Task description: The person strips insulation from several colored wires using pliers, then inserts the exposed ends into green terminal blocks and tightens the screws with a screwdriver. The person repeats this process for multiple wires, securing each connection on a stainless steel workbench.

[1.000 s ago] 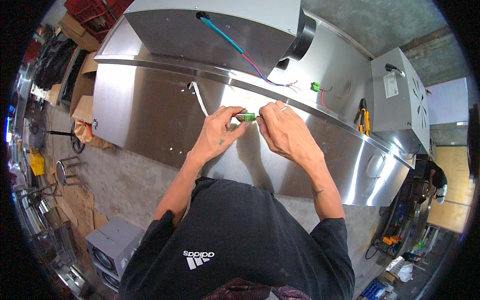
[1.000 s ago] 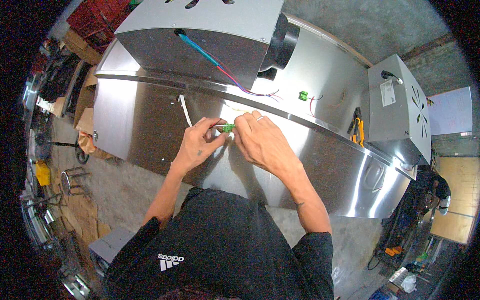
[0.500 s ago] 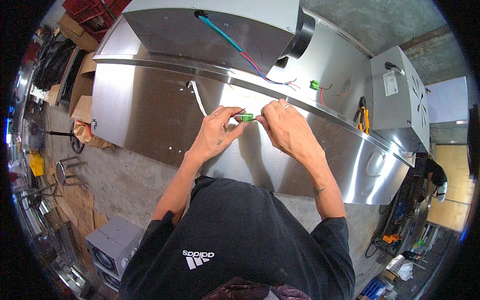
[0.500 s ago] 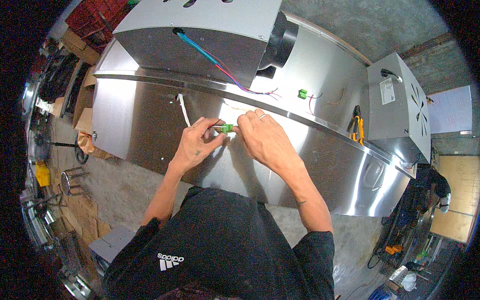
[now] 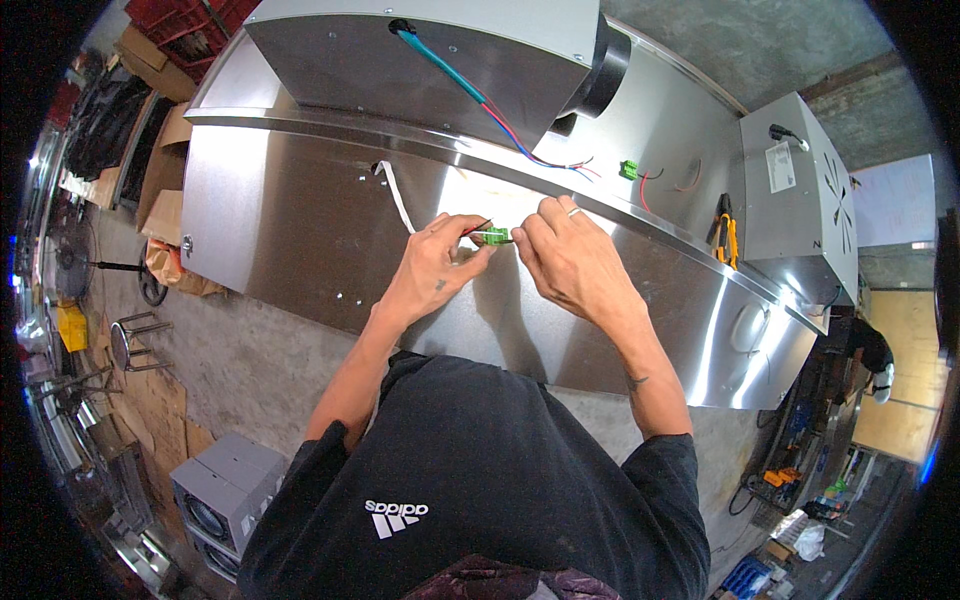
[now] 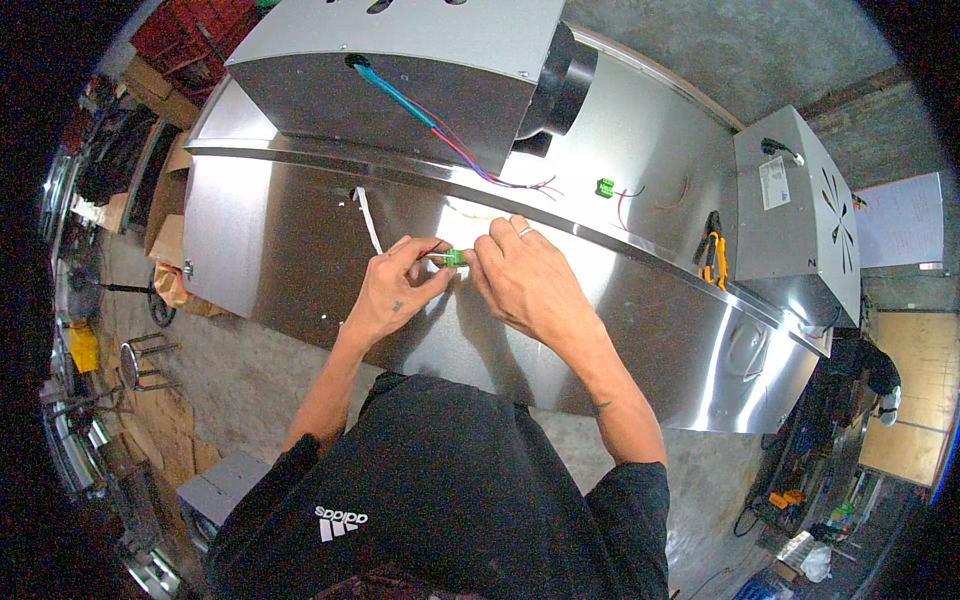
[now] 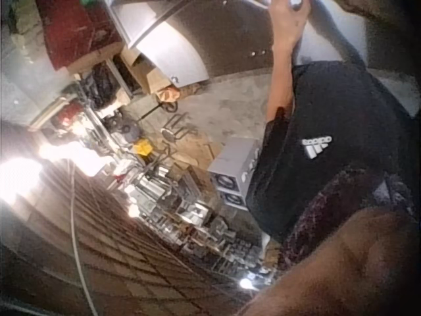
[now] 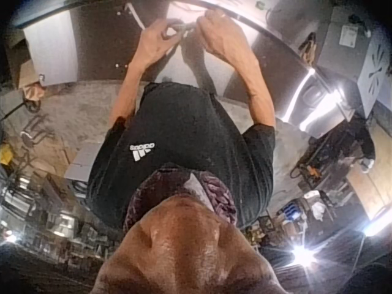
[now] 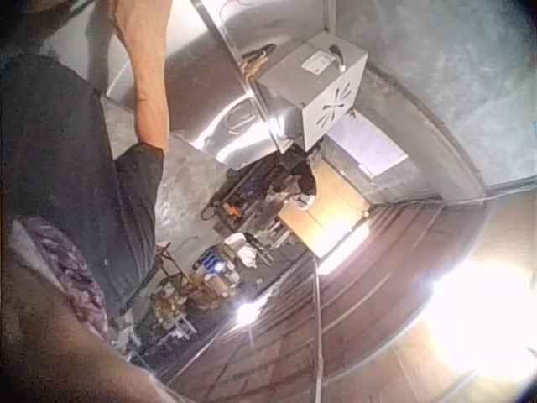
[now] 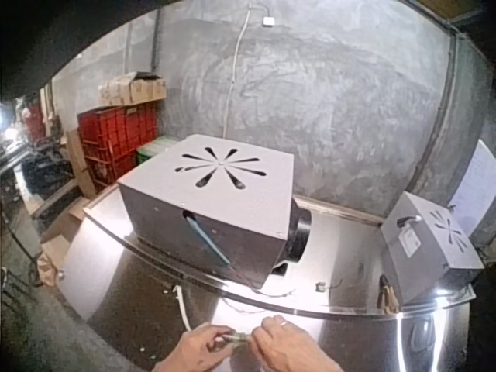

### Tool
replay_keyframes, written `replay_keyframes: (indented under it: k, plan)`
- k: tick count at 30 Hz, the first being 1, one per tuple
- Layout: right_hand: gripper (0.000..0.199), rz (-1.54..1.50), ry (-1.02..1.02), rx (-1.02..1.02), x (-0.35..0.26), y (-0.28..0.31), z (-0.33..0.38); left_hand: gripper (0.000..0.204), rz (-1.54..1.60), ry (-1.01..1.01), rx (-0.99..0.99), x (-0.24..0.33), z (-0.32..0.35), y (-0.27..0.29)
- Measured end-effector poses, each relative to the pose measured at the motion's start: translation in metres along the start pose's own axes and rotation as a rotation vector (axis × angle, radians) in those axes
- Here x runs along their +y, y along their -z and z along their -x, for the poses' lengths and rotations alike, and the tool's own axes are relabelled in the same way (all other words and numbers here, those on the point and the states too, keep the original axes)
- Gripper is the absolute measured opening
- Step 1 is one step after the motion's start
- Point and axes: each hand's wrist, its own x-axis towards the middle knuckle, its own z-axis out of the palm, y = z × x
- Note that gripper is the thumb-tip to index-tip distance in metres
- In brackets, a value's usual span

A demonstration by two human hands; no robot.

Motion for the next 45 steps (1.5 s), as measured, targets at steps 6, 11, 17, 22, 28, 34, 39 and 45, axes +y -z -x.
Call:
replay_keyframes:
  k: [6,11,17,22,28,34,39,45]
  plan:
    - [0.018,-0.048,-0.026,-0.037,-0.003,0.008,-0.002,0.037,0.027,-0.065,0.063,-0.005,0.0,-0.003]
    - [0.019,0.004,-0.025,-0.051,0.003,0.001,0.002,0.037,0.038,-0.068,0.066,-0.003,0.0,-0.003]
    - [0.017,-0.055,-0.044,-0.044,-0.006,0.002,0.001,0.039,0.024,-0.093,0.077,-0.008,0.001,-0.003]
    - [0.017,-0.057,-0.001,-0.026,-0.003,-0.002,0.001,0.038,0.011,-0.065,0.042,-0.008,0.002,-0.003]
    - [0.021,-0.06,-0.017,-0.031,-0.005,-0.002,0.003,0.038,0.057,-0.074,0.048,-0.011,0.004,-0.005]
    - [0.022,-0.062,-0.015,-0.018,-0.002,-0.004,0.003,0.038,0.031,-0.129,0.048,-0.013,0.007,-0.007]
    - [0.023,-0.065,-0.058,-0.083,-0.001,-0.004,0.004,0.037,0.029,-0.128,0.043,-0.013,0.008,-0.009]
    - [0.02,-0.372,-0.173,0.085,0.006,-0.014,0.006,0.037,0.057,0.043,0.022,-0.003,0.004,-0.003]
